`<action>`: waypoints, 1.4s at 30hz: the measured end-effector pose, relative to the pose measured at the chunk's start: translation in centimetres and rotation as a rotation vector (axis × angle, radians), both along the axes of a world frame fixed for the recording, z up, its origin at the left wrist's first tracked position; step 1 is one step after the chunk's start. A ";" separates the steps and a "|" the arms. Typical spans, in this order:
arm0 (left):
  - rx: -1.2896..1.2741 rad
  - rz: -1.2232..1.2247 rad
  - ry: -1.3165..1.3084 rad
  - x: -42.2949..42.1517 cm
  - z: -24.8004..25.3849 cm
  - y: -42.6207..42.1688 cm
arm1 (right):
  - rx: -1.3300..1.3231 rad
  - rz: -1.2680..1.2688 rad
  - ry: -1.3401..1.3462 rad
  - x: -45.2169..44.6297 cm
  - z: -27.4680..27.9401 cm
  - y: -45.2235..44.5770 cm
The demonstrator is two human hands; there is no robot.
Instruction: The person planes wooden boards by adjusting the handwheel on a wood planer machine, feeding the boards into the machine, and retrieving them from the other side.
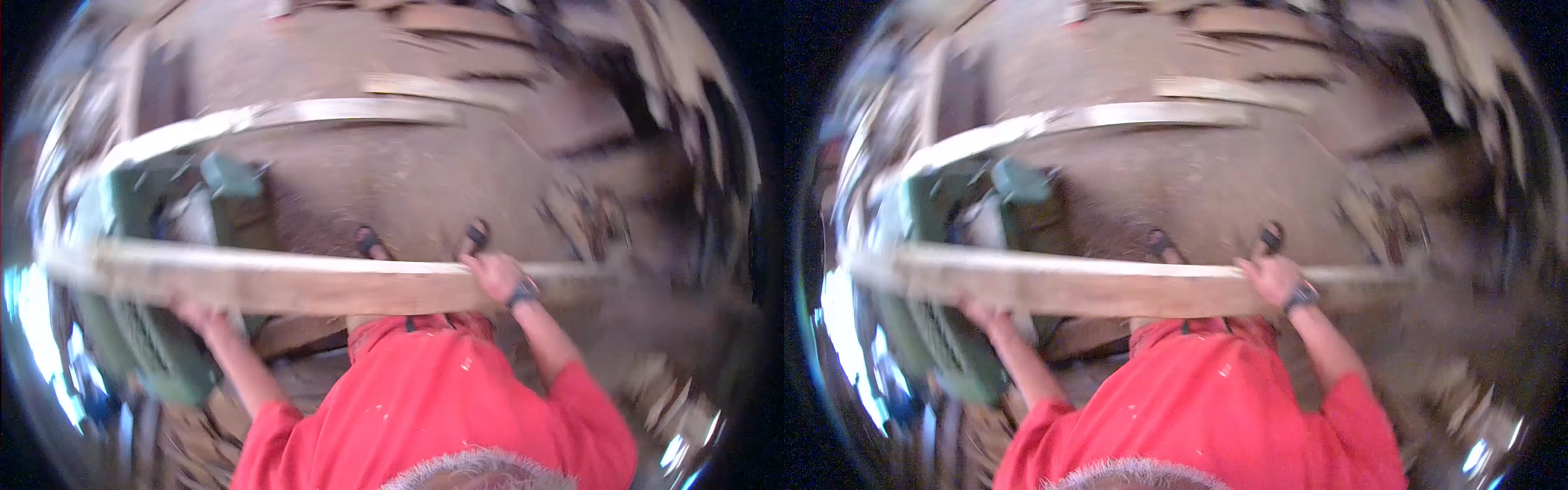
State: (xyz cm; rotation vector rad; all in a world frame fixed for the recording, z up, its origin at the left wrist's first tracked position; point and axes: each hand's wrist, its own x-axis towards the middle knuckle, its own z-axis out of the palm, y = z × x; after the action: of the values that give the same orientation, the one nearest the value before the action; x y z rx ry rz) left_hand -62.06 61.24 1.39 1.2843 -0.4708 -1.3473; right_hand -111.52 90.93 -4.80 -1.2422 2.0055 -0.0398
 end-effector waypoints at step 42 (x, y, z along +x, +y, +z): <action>0.044 0.477 0.307 -49.1 -6.8 31.1 | 0.062 0.122 0.148 -54.5 -3.9 29.5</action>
State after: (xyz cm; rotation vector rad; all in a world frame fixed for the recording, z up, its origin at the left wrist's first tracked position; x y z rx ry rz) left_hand -111.15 92.34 -5.43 1.1086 0.0790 -1.1210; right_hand -166.05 120.39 -8.75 -1.3591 2.0345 0.1773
